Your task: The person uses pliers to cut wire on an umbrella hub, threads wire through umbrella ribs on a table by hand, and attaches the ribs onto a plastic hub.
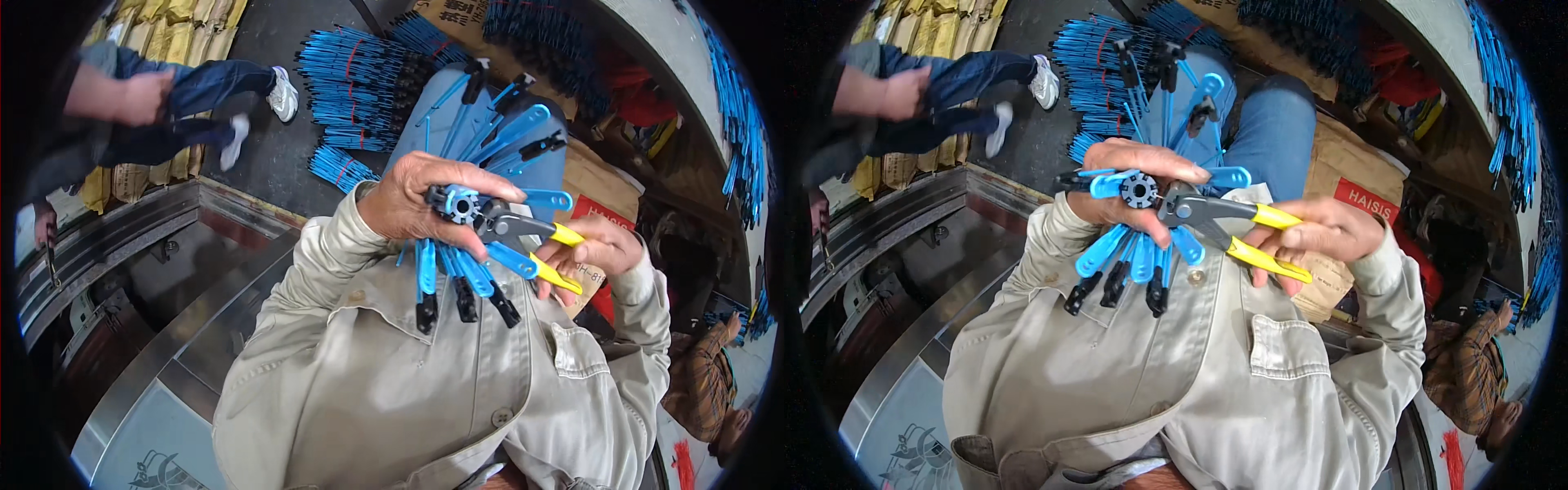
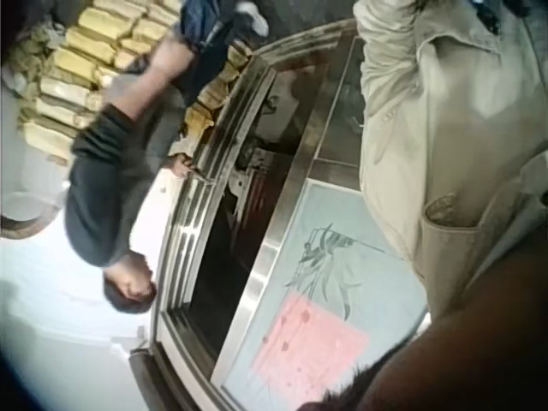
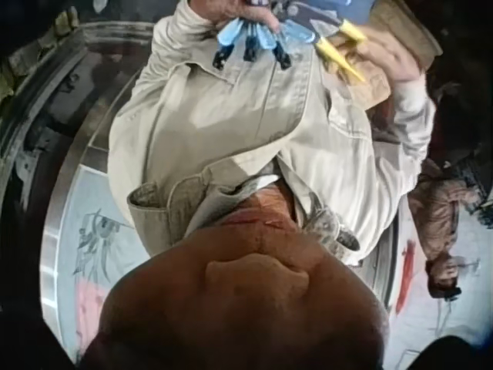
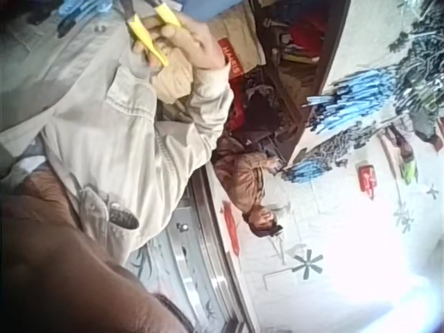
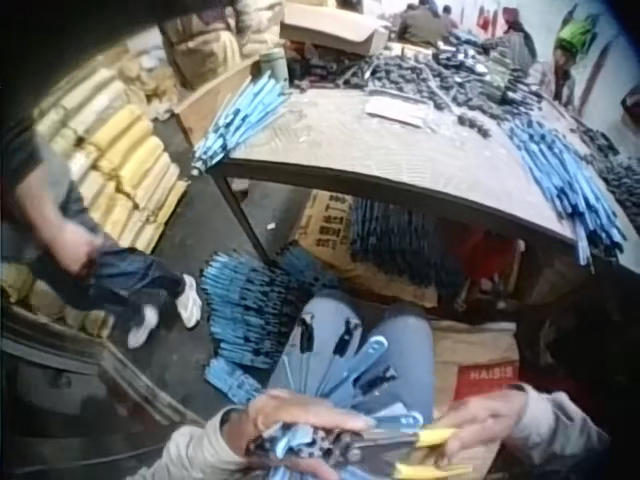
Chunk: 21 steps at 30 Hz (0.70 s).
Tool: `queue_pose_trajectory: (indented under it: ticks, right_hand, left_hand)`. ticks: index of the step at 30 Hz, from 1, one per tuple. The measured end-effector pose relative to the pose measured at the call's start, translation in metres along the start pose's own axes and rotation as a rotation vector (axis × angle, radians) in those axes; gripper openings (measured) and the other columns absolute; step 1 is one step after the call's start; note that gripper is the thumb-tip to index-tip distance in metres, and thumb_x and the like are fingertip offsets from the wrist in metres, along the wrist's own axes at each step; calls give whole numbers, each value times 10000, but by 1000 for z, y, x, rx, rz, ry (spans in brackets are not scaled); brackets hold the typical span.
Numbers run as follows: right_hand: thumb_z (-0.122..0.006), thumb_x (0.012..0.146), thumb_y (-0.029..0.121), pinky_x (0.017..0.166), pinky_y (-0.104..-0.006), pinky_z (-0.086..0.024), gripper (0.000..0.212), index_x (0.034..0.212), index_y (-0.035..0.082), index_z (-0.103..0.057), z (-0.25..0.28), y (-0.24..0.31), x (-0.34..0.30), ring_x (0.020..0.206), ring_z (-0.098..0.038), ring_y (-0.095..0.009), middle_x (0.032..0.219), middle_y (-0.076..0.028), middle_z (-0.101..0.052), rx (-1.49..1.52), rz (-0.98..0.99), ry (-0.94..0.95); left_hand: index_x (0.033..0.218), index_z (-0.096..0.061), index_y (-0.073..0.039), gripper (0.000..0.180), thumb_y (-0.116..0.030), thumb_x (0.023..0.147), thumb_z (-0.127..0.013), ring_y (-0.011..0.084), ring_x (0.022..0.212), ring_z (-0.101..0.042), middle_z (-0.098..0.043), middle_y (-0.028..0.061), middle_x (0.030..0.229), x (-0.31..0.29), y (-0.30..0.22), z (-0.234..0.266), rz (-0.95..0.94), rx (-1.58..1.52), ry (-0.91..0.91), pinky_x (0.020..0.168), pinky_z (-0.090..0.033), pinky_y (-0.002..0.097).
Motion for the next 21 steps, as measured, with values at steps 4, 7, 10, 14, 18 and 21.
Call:
queue_pose_trajectory:
  ticks: [4,7,10,14,18,21]
  right_hand:
    - [-640,824,204,608,-302,-495,446,1169,-24,-472,0,-7,10,814,-584,-216,1067,-148,-544,142,264,-120]
    - [-638,822,202,610,-303,-495,407,1142,-11,-505,-2,-1,15,832,-578,-214,1077,-146,-533,218,397,-186]
    - [-685,705,98,706,-399,-485,422,1102,48,-550,-7,29,21,830,-586,-332,1068,-174,-544,-1011,134,-505]
    - [-716,642,143,673,-375,-467,469,1088,125,-574,4,22,33,803,-554,-284,1031,-146,-517,-1287,217,-735]
    - [-709,651,185,635,-349,-437,432,1059,109,-586,20,40,48,774,-539,-257,967,-121,-519,-1379,237,-671]
    - [-692,672,196,623,-353,-434,396,1043,102,-587,20,37,56,744,-533,-251,911,-106,-511,-1362,202,-686]
  left_hand:
    - [1011,-613,-30,448,-196,640,-802,178,822,-636,-653,84,933,-1,6,2,-49,1,4,709,-495,269]
    - [1004,-610,-30,456,-203,631,-807,176,820,-635,-650,83,933,-1,9,3,-15,-3,-47,706,-493,267]
    - [993,-598,-31,468,-225,624,-812,173,806,-631,-645,85,913,-1,9,12,58,24,-155,703,-487,267]
    - [987,-587,-32,475,-245,627,-812,168,792,-626,-637,83,898,9,9,17,10,162,-220,705,-481,266]
    - [993,-586,-32,477,-250,632,-809,161,771,-622,-630,81,900,12,14,28,28,185,-301,692,-479,259]
    - [988,-588,-31,472,-249,632,-810,155,752,-616,-626,81,901,7,16,33,17,190,-317,677,-474,255]
Point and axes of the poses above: each hand's wrist, its own x-axis towards the middle knuckle, its own z-axis out of the back of the hand, y = z × x, the point moved 2 cm from there along x, towards the middle knuckle
